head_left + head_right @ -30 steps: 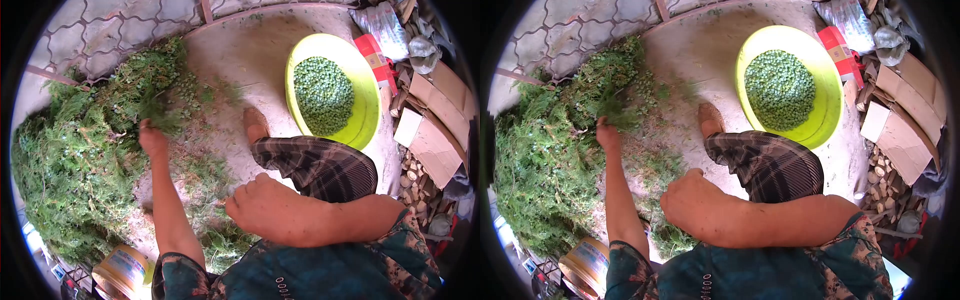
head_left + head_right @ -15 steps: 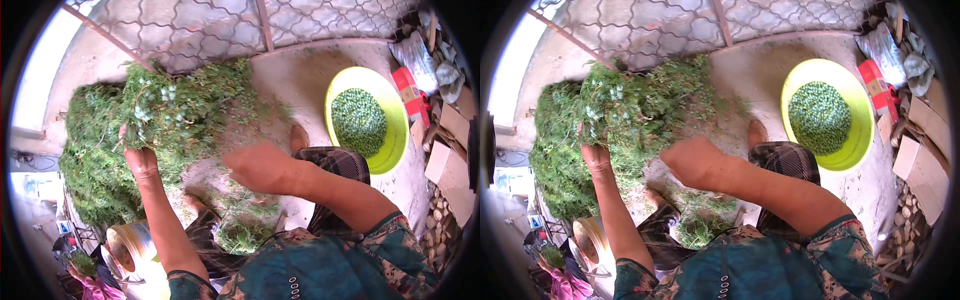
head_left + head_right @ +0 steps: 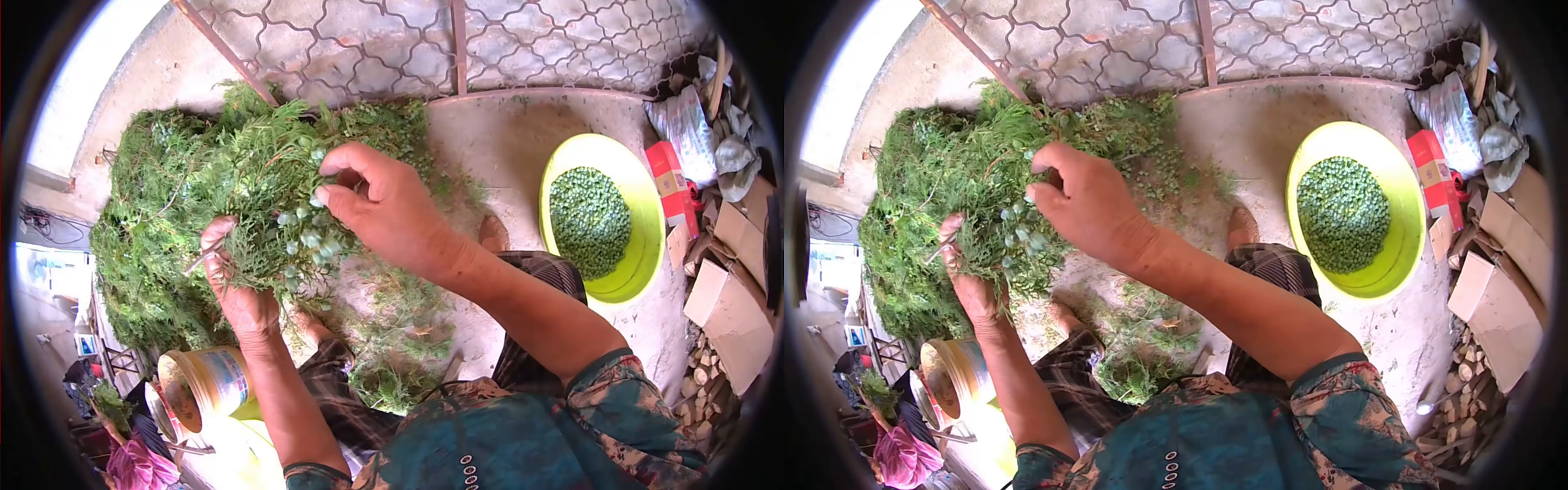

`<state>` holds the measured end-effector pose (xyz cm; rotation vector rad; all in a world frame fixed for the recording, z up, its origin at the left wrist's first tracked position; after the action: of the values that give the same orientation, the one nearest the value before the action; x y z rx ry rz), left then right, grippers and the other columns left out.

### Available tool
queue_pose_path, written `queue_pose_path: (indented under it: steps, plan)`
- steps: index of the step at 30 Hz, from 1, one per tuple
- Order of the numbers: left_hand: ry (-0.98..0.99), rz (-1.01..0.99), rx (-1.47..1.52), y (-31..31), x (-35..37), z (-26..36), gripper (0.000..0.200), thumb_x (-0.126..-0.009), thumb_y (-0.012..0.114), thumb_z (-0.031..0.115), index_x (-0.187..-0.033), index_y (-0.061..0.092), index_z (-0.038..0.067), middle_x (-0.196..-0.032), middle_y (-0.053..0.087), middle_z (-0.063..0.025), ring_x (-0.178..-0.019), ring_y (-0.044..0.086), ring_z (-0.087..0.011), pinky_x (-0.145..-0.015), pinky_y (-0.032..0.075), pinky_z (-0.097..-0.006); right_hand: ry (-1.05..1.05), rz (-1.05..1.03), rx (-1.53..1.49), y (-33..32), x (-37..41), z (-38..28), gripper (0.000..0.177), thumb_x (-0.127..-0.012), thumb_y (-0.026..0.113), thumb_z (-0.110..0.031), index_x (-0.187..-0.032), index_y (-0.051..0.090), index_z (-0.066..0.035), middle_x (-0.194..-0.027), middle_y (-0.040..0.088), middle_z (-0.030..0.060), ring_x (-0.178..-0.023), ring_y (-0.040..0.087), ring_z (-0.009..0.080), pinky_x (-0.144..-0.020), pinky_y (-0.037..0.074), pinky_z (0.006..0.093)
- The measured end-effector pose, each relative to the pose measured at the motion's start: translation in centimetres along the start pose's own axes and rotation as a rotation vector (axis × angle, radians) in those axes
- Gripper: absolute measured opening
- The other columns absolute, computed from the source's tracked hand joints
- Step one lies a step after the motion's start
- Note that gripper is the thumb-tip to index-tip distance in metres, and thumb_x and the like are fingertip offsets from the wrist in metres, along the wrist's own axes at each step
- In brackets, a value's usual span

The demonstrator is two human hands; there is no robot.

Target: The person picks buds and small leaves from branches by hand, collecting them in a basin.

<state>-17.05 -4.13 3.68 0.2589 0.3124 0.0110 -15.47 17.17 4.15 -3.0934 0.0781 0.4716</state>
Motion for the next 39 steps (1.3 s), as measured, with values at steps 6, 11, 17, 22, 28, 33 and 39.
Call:
queue_pose_path:
  steps: [6,11,17,22,28,33,39]
  plan:
    - [0.011,-0.034,-0.018,-0.5,0.7,0.9,0.044,-0.085,0.053,0.049,-0.107,0.048,0.010,-0.106,0.047,-0.0027,-0.097,0.051,-0.0174,-0.086,0.044,-0.0344,-0.076,0.166,0.123,-2.1,-0.7,-1.5,0.022,-0.080,0.067,-0.012,-0.095,0.054,-0.002,-0.072,0.053,0.0024,-0.063,0.046,0.0068,-0.056,0.041,0.0230]
    - [0.007,0.012,-0.078,-0.8,1.3,1.1,0.035,-0.089,0.050,0.041,-0.106,0.049,0.010,-0.104,0.047,-0.0027,-0.096,0.050,-0.0164,-0.087,0.042,-0.0330,-0.196,0.079,0.204,-0.5,-1.2,-2.1,0.021,-0.080,0.067,-0.012,-0.091,0.054,0.000,-0.068,0.052,0.0032,-0.059,0.043,0.0085,-0.053,0.040,0.0250]
    - [-0.061,0.115,-0.055,-0.9,1.7,0.6,0.030,-0.092,0.042,0.036,-0.102,0.050,0.009,-0.102,0.050,-0.0024,-0.095,0.048,-0.0152,-0.088,0.037,-0.0310,-0.289,0.056,0.335,-0.4,-1.7,-3.1,0.020,-0.083,0.058,-0.016,-0.077,0.048,0.000,-0.063,0.049,0.0131,-0.054,0.044,0.0272,-0.051,0.038,0.0358]
    - [-0.123,0.156,0.032,-2.3,1.7,-0.1,0.022,-0.090,0.047,0.025,-0.105,0.050,0.010,-0.095,0.053,-0.0006,-0.087,0.053,-0.0114,-0.079,0.043,-0.0257,0.492,0.041,-0.944,-1.6,-1.2,3.0,0.016,-0.086,0.043,-0.016,-0.078,0.053,-0.008,-0.063,0.050,0.0011,-0.046,0.040,0.0099,-0.039,0.032,0.0236]
    - [-0.130,0.098,0.023,-3.8,1.7,-0.8,0.032,-0.086,0.052,0.025,-0.114,0.047,0.008,-0.100,0.053,-0.0018,-0.090,0.053,-0.0133,-0.076,0.046,-0.0265,0.383,0.033,-0.808,-3.5,-1.4,1.6,0.015,-0.082,0.051,-0.019,-0.088,0.053,-0.005,-0.075,0.054,0.0040,-0.048,0.043,0.0087,-0.037,0.031,0.0231]
    - [-0.188,0.090,0.016,-1.1,2.3,-0.3,0.018,-0.089,0.049,0.020,-0.103,0.051,0.009,-0.096,0.050,-0.0011,-0.089,0.050,-0.0133,-0.078,0.044,-0.0285,0.107,-0.207,0.129,-0.8,-0.9,-0.6,0.035,-0.082,0.064,-0.030,-0.101,0.054,-0.002,-0.078,0.054,0.0015,-0.056,0.050,0.0124,-0.049,0.042,0.0270]
    - [-0.193,0.015,0.039,1.4,2.4,-0.4,0.025,-0.090,0.047,0.021,-0.112,0.048,0.007,-0.100,0.055,-0.0066,-0.090,0.056,-0.0186,-0.078,0.048,-0.0326,-0.115,-0.196,0.479,0.1,-1.0,-0.9,0.025,-0.080,0.063,-0.024,-0.084,0.058,0.001,-0.063,0.050,0.0184,-0.056,0.052,0.0236,-0.054,0.041,0.0335]
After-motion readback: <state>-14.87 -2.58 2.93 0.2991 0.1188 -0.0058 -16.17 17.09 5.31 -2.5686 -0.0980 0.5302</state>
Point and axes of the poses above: each hand's wrist, its own x-axis away from the middle knuckle, its own y-axis out of the palm, z = x × y, the point moved 10 cm from there along -x, towards the middle knuckle
